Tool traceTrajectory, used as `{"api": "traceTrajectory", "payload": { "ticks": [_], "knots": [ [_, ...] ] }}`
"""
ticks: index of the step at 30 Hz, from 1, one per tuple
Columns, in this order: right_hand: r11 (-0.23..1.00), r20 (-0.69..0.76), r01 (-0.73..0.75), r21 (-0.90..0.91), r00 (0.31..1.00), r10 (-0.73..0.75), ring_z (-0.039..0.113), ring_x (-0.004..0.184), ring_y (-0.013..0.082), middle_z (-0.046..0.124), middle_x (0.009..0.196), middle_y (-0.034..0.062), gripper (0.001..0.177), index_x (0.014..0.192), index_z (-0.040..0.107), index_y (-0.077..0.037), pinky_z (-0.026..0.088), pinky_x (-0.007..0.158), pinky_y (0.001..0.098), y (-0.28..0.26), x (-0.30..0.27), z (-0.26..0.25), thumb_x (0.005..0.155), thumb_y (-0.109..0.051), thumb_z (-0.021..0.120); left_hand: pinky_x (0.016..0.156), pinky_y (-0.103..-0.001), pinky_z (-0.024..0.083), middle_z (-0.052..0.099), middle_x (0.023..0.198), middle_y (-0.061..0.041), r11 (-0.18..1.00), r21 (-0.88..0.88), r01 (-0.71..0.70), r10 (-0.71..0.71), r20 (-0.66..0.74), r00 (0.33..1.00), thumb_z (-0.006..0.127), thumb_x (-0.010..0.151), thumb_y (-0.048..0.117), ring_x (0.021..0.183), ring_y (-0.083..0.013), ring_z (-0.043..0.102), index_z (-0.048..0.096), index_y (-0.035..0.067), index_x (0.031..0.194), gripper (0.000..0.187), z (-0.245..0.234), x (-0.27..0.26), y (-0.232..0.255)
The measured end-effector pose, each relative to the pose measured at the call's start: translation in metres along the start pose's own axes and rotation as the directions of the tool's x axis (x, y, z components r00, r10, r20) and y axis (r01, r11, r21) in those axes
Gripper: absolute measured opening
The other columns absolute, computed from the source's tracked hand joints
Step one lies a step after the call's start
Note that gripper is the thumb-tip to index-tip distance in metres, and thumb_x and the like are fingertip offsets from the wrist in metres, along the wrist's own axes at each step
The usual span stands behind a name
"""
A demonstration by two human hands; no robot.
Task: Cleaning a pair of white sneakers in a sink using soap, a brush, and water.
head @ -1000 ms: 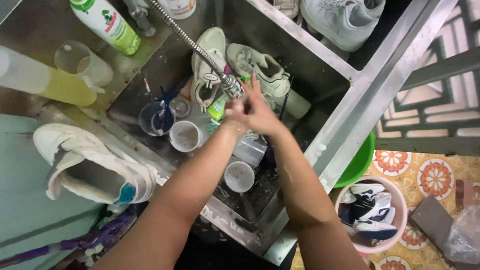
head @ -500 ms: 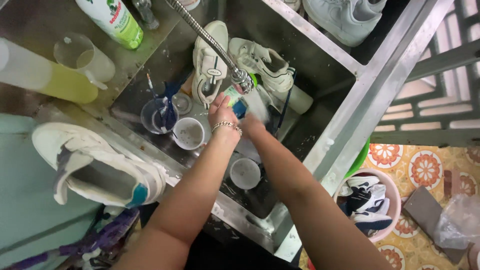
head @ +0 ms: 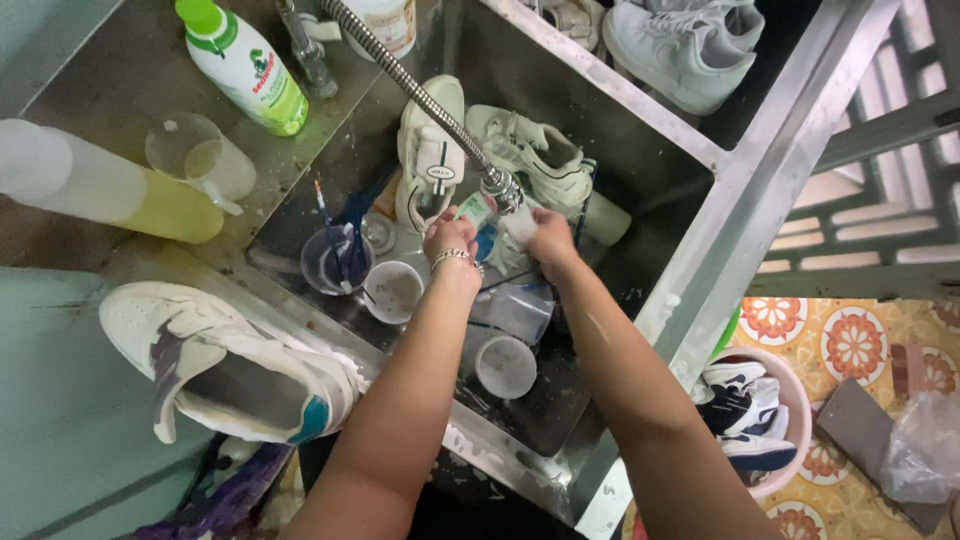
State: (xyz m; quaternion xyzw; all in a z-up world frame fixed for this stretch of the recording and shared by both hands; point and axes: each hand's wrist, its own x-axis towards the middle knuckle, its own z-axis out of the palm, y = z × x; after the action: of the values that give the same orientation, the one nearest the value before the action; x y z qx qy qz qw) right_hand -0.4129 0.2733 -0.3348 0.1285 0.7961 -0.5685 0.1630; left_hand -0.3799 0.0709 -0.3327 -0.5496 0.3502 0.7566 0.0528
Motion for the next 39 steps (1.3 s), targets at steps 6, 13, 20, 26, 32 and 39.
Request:
{"api": "traceTrajectory", "payload": {
  "ticks": [6, 13, 20, 26, 32, 39],
  "knots": [
    [0.854, 0.086, -0.165, 0.494, 0.986, 0.141, 0.088, 0.083, 0.0290, 0.091, 0.109, 0.0155, 0.044, 0.138, 0.094, -0.006, 0.074, 0.070, 0.0447, -0.152, -0.117, -0.038, 0.095, 0.001, 0.095, 0.107, -0.051, 0.059, 0.082, 0.153, -0.009, 0.993, 0.118, -0.026, 0.017, 0.075, 0.997, 0.087, 0.099, 0.048, 0.130, -0.0340, 0.078, 0.092, 0.024, 0.140, 0.048, -0.012, -0.040, -0.013],
    [0.833, 0.204, -0.080, 0.547, 0.978, -0.040, 0.085, 0.110, 0.0256, 0.083, 0.149, 0.0210, 0.051, 0.158, 0.079, 0.006, 0.076, 0.091, 0.0399, -0.167, -0.139, -0.049, 0.108, 0.003, 0.086, 0.076, -0.038, 0.072, 0.088, 0.114, -0.011, 0.882, -0.357, 0.309, -0.110, 0.480, 0.870, 0.073, 0.110, 0.044, 0.088, -0.0289, 0.082, 0.084, 0.013, 0.129, 0.038, 0.051, -0.139, 0.010],
    [0.681, -0.029, 0.364, -0.635, 0.870, -0.492, 0.076, 0.115, 0.0437, 0.076, 0.114, 0.0127, 0.026, 0.116, 0.091, -0.012, 0.068, 0.102, 0.0591, -0.147, -0.101, -0.050, 0.092, -0.018, 0.093, 0.114, -0.061, 0.071, 0.088, 0.140, -0.020, 0.910, -0.378, 0.174, -0.104, 0.199, 0.975, 0.084, 0.102, 0.026, 0.128, -0.0430, 0.086, 0.082, 0.009, 0.149, 0.050, 0.079, -0.074, -0.028],
    [0.982, 0.086, 0.041, -0.186, 0.996, -0.026, 0.075, 0.153, 0.0368, 0.085, 0.155, 0.0048, 0.049, 0.161, 0.085, -0.034, 0.058, 0.131, 0.0563, -0.092, -0.035, -0.023, 0.114, -0.042, 0.072, 0.102, -0.057, 0.074, 0.091, 0.125, -0.018, 0.994, 0.094, -0.061, 0.053, 0.077, 0.996, 0.061, 0.111, 0.038, 0.117, -0.0379, 0.091, 0.086, 0.005, 0.143, 0.052, 0.070, -0.064, -0.017],
    [0.985, 0.002, -0.169, -0.031, 0.986, 0.169, 0.079, 0.146, 0.0464, 0.087, 0.149, 0.0258, 0.058, 0.157, 0.086, -0.009, 0.060, 0.126, 0.0628, -0.075, -0.037, 0.014, 0.112, -0.040, 0.067, 0.101, -0.045, 0.070, 0.089, 0.129, -0.015, 0.973, 0.220, -0.072, 0.057, 0.072, 0.996, 0.067, 0.102, 0.072, 0.122, -0.0312, 0.085, 0.086, 0.005, 0.146, 0.083, 0.064, -0.123, 0.019],
    [0.878, 0.088, -0.278, 0.389, 0.960, 0.264, 0.085, 0.134, 0.0466, 0.089, 0.142, 0.0239, 0.056, 0.157, 0.083, -0.013, 0.063, 0.119, 0.0645, -0.055, -0.013, 0.026, 0.112, -0.046, 0.077, 0.104, -0.053, 0.064, 0.077, 0.131, -0.017, 0.746, 0.406, -0.528, 0.572, 0.016, 0.820, 0.067, 0.102, 0.079, 0.125, -0.0380, 0.073, 0.076, 0.002, 0.149, 0.091, 0.042, -0.035, -0.023]
  ]
}}
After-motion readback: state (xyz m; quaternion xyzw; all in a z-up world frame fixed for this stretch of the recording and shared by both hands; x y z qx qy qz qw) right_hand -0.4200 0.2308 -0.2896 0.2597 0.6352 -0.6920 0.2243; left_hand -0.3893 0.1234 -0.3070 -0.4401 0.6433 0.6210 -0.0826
